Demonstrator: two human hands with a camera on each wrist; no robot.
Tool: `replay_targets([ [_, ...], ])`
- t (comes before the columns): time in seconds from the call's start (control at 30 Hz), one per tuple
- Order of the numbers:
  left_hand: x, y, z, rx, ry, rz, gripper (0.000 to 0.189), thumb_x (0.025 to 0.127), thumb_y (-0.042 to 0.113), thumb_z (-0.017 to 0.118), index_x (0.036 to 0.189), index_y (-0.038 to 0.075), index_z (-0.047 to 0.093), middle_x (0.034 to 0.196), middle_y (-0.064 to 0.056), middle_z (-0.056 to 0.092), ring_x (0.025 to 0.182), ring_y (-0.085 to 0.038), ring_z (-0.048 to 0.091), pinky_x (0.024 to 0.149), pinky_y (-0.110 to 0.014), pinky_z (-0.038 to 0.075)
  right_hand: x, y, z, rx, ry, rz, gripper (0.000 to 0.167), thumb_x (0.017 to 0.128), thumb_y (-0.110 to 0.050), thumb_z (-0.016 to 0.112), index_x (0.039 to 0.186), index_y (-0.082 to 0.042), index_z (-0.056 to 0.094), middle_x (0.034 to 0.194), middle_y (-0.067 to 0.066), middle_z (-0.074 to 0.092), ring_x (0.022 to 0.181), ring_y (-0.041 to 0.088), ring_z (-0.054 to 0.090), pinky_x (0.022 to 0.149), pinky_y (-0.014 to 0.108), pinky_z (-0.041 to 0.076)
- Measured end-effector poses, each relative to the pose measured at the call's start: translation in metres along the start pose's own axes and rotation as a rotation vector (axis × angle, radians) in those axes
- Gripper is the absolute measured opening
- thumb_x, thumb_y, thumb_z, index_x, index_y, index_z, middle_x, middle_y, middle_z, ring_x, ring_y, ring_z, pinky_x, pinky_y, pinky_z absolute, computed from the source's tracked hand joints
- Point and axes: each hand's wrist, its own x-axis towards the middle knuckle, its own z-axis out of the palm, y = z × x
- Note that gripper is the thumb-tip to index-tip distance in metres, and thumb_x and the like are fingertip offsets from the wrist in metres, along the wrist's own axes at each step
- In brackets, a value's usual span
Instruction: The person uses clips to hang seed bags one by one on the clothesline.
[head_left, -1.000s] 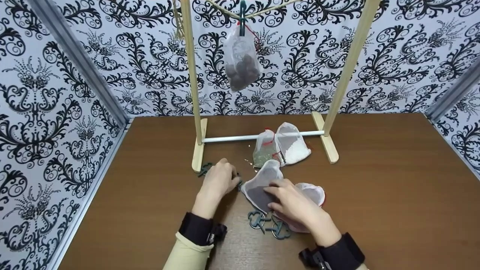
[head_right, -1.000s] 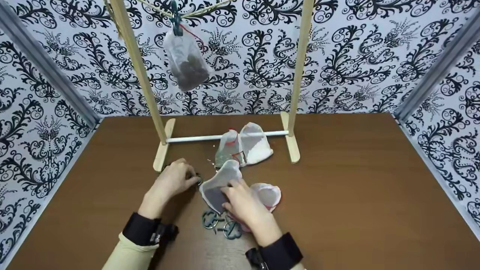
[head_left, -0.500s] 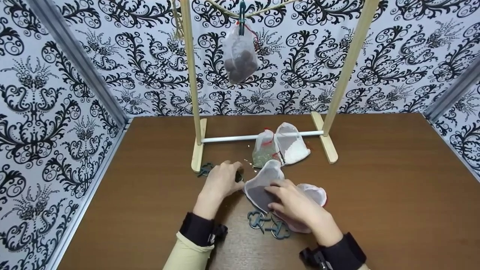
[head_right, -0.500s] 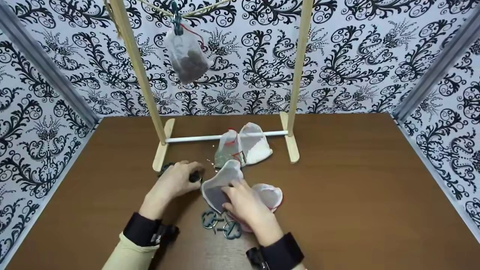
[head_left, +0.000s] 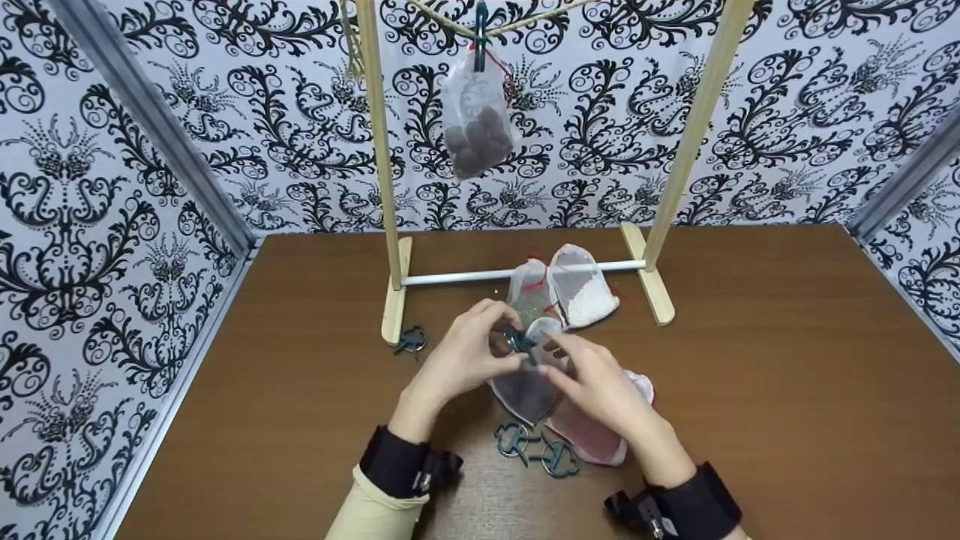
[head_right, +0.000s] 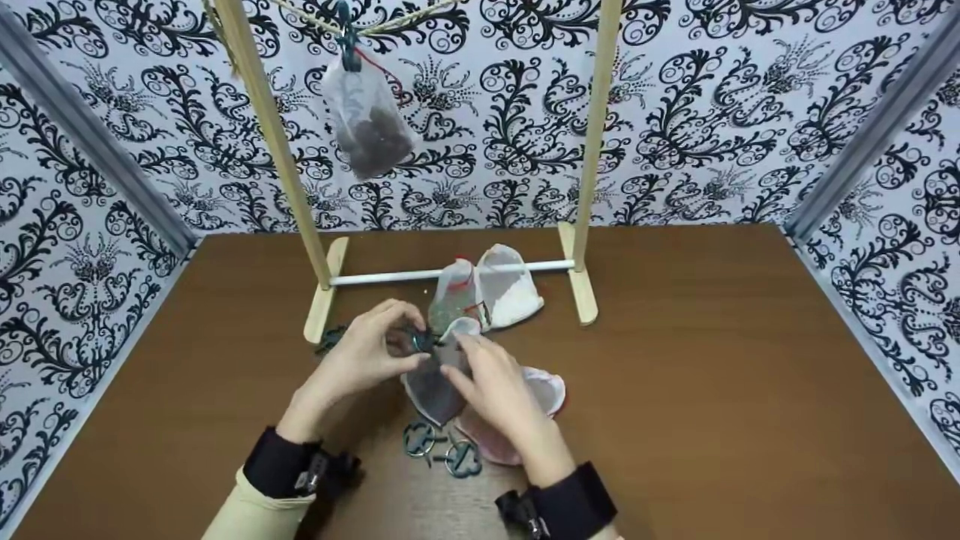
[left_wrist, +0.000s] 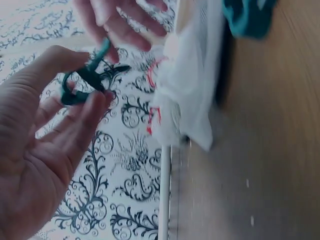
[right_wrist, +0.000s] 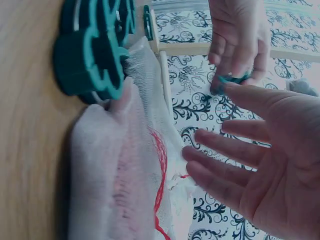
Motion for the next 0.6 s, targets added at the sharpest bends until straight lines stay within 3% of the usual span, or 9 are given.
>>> replay_targets([
  [0.13, 0.002, 0.006, 0.001, -0.209, 0.047, 0.031, 0.032, 0.079, 0.009, 0.083, 0.104, 0.009, 0.064, 0.106, -0.005, 0.064, 0.093, -0.015, 0.071, 0.079, -0.02, 0.059, 0.001, 0.001, -0.006, 0.123, 0.038, 0.027, 0.053, 0.093, -0.016, 0.071, 0.141, -0.002, 0.054, 0.117, 0.013, 0.07, 0.086, 0.02, 0.068, 0.072, 0.031, 0.057],
  [0.2, 0.001, 0.007, 0.0, -0.243, 0.086, 0.039, 0.033, 0.078, 0.011, 0.085, 0.104, 0.009, 0.066, 0.107, -0.004, 0.066, 0.094, -0.015, 0.071, 0.081, -0.021, 0.059, 0.001, 0.002, -0.009, 0.168, 0.049, 0.041, 0.053, 0.093, -0.017, 0.071, 0.141, -0.003, 0.054, 0.12, 0.013, 0.07, 0.093, 0.022, 0.069, 0.074, 0.033, 0.059],
  [0.33, 0.001, 0.008, 0.0, -0.233, 0.148, 0.048, 0.034, 0.076, 0.021, 0.087, 0.102, 0.011, 0.068, 0.107, -0.001, 0.069, 0.091, -0.012, 0.069, 0.08, -0.023, 0.059, 0.001, 0.003, -0.011, 0.238, 0.075, 0.04, 0.048, 0.093, -0.017, 0.07, 0.138, -0.006, 0.057, 0.122, 0.013, 0.069, 0.099, 0.024, 0.068, 0.079, 0.039, 0.06],
  [0.47, 0.002, 0.008, 0.0, -0.19, 0.179, 0.06, 0.034, 0.074, 0.025, 0.088, 0.095, 0.01, 0.067, 0.101, -0.001, 0.067, 0.088, -0.012, 0.066, 0.078, -0.022, 0.059, 0.003, 0.005, -0.011, 0.292, 0.102, 0.04, 0.045, 0.092, -0.016, 0.071, 0.135, -0.007, 0.061, 0.118, 0.013, 0.07, 0.091, 0.015, 0.069, 0.078, 0.032, 0.061],
  [0.6, 0.002, 0.01, 0.001, -0.117, 0.18, 0.072, 0.036, 0.072, 0.027, 0.09, 0.088, 0.009, 0.063, 0.094, -0.002, 0.064, 0.086, -0.011, 0.064, 0.076, -0.021, 0.058, 0.003, 0.006, -0.012, 0.369, 0.12, 0.069, 0.042, 0.091, -0.013, 0.072, 0.132, -0.006, 0.062, 0.119, 0.013, 0.07, 0.094, 0.01, 0.069, 0.08, 0.026, 0.06],
])
